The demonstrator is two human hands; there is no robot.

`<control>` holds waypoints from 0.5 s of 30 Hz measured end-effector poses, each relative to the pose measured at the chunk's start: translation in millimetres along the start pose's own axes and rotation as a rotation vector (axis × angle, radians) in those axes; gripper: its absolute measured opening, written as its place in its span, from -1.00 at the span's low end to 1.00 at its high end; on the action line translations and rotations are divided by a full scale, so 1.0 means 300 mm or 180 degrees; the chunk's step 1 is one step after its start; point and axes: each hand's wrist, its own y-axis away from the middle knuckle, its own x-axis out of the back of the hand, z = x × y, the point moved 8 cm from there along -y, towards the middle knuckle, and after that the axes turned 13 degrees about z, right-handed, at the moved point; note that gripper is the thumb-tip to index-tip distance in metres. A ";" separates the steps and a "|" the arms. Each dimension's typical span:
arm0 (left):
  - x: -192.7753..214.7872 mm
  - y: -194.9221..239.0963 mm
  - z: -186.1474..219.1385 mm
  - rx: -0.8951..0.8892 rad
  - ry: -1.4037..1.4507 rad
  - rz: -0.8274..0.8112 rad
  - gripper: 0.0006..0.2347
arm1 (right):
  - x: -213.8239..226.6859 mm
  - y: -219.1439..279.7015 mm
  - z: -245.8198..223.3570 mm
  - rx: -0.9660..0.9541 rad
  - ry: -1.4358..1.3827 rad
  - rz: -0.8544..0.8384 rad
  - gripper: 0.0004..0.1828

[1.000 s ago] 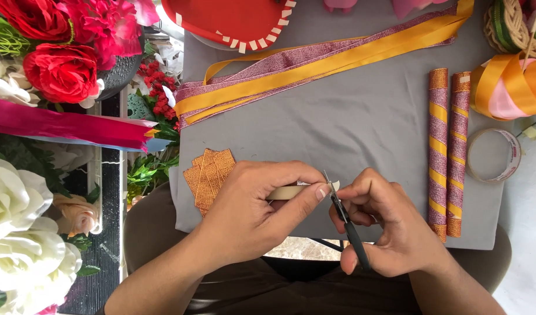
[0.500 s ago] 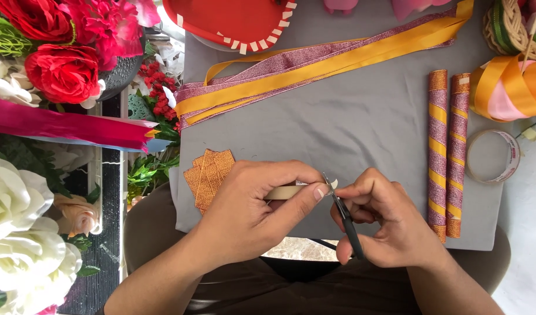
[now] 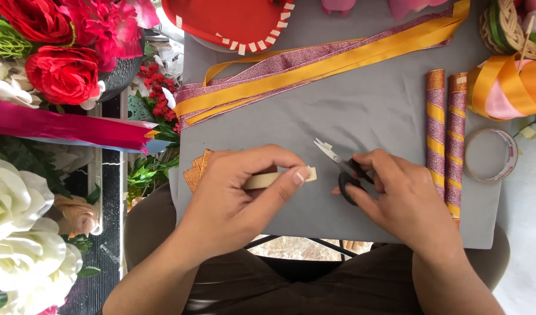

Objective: Cutting small pieces of double-sided tape and applying them to a decorative stick.

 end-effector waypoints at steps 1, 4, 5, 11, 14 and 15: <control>0.002 0.001 0.000 0.0000 0.0001 -0.0005 -0.85 | -0.006 0.000 -0.004 -0.0005 0.0002 0.0001 -0.44; 0.011 0.000 0.002 0.0007 0.0100 0.0048 -0.86 | -0.005 0.000 -0.042 0.0186 0.0024 0.0075 -0.45; 0.016 -0.001 0.006 -0.0047 0.0010 0.0088 -0.86 | -0.003 0.000 -0.055 0.0173 0.0029 0.0033 -0.49; 0.017 0.008 0.010 -0.0058 0.0121 0.0085 -0.86 | 0.037 -0.017 -0.125 0.0449 0.0044 0.0339 -0.67; 0.002 0.014 0.012 -0.0082 0.0052 -0.0057 -0.86 | 0.014 -0.051 -0.154 0.0612 -0.0150 0.0750 -0.80; -0.010 0.017 0.013 -0.0118 -0.0028 -0.0195 -0.86 | 0.003 -0.061 -0.166 0.0738 -0.0325 0.0941 -0.84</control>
